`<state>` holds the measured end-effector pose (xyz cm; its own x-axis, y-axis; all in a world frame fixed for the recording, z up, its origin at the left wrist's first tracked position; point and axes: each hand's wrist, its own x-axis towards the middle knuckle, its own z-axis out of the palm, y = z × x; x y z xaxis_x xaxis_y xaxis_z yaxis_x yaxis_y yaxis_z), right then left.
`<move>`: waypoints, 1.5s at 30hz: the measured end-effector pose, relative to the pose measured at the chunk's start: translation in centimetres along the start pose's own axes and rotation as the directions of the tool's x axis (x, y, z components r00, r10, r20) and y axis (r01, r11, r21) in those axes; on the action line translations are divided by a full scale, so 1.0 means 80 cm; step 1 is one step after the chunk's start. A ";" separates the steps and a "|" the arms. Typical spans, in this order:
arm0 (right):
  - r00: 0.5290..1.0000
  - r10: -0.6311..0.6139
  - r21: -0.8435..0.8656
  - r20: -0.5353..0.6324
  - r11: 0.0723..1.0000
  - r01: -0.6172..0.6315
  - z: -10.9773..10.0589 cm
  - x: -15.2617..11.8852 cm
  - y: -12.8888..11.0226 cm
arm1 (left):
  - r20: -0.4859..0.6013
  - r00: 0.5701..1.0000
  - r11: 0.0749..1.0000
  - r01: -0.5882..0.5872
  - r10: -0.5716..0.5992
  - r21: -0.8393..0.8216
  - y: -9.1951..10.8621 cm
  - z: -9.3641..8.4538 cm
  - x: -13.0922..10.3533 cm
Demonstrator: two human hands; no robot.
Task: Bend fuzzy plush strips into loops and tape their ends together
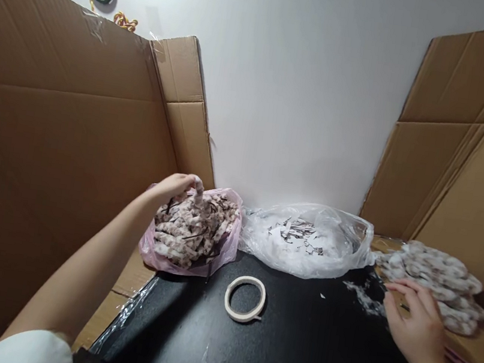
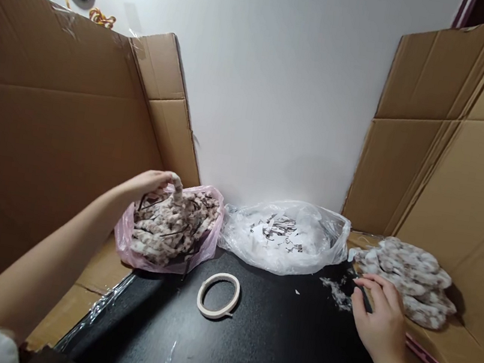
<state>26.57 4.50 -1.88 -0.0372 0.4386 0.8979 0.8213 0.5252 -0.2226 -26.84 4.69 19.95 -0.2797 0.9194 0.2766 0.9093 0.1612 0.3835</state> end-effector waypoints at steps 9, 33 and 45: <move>0.990 -0.042 0.293 0.131 0.956 0.002 -0.013 0.048 -0.140 | 0.503 0.750 0.621 0.160 0.429 -0.768 0.145 -0.001 -0.128; 0.523 0.379 0.627 0.763 -0.242 -0.740 0.070 0.009 -0.212 | 0.374 0.630 0.315 0.209 0.680 -0.926 0.140 0.289 -0.231; 0.509 0.438 0.664 0.741 -0.362 -0.654 0.059 0.026 -0.184 | 0.246 0.755 0.519 -0.143 0.608 -0.843 0.137 0.261 -0.229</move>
<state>11.70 1.11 1.52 -0.0810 0.9936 0.0785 -0.6509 0.0069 -0.7592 -5.32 -2.92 0.66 0.4173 0.8804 0.2252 0.2518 -0.3501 0.9022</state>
